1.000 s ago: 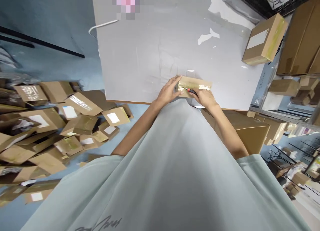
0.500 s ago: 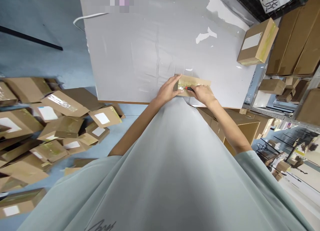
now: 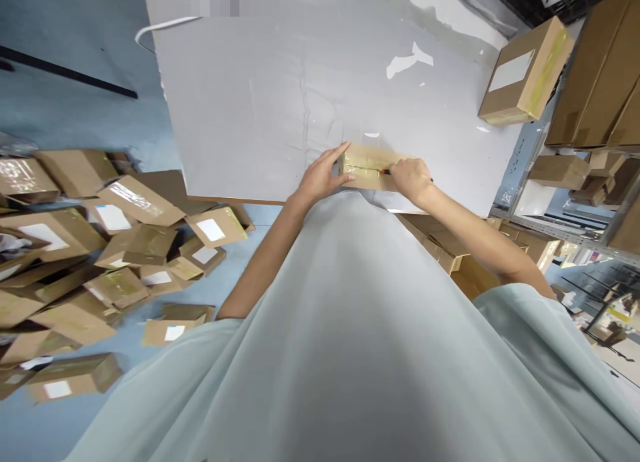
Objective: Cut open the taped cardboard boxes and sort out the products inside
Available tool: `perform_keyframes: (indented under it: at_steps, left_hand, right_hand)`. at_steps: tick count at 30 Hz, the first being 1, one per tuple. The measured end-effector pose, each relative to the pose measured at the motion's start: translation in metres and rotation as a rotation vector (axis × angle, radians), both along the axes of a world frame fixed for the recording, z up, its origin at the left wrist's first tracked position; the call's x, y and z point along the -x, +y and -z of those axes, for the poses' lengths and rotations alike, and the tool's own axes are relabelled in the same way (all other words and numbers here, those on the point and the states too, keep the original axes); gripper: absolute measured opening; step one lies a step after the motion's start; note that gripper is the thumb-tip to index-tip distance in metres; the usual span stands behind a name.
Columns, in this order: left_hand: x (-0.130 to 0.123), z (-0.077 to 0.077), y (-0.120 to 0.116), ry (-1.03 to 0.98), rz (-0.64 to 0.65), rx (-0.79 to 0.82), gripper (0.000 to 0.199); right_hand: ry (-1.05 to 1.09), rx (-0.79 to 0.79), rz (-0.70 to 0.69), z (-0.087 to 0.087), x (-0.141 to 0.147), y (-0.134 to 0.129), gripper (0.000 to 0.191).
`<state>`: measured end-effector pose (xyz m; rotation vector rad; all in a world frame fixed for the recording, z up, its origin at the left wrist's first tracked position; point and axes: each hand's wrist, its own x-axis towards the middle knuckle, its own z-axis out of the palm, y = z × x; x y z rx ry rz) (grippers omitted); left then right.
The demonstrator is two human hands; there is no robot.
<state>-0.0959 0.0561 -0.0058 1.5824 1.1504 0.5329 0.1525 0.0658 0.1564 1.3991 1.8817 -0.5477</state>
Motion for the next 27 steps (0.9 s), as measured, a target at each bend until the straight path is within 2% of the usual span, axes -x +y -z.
perform_keyframes:
  at_steps: [4, 7, 13, 18, 21, 24, 27]
  left_hand:
    - [0.002, 0.002, 0.002, 0.034, -0.011, 0.025, 0.102]
    - [0.002, 0.000, 0.003, 0.072, -0.017, 0.041, 0.107]
    - [0.000, -0.009, 0.002, 0.147, -0.045, 0.055, 0.112]
    - [0.001, -0.015, 0.002, 0.206, -0.062, 0.083, 0.113]
    - [0.001, -0.019, 0.002, 0.225, -0.061, 0.090, 0.112]
    - [0.000, -0.019, -0.001, 0.212, -0.094, 0.108, 0.113]
    - [0.002, -0.017, -0.002, 0.172, -0.136, 0.149, 0.115]
  right_hand:
    - [-0.135, -0.019, 0.059, -0.005, -0.062, -0.012, 0.049]
    - [-0.132, -0.019, 0.071, -0.004, -0.088, -0.020, 0.050]
    - [-0.048, -0.015, 0.063, 0.011, -0.104, -0.025, 0.048]
    - [0.019, 0.010, 0.073, 0.014, -0.112, -0.021, 0.044]
    - [0.069, -0.016, 0.099, 0.016, -0.126, -0.024, 0.042]
    - [0.065, -0.051, 0.179, 0.024, -0.162, -0.032, 0.035]
    - [0.195, -0.053, 0.363, 0.042, -0.206, -0.045, 0.034]
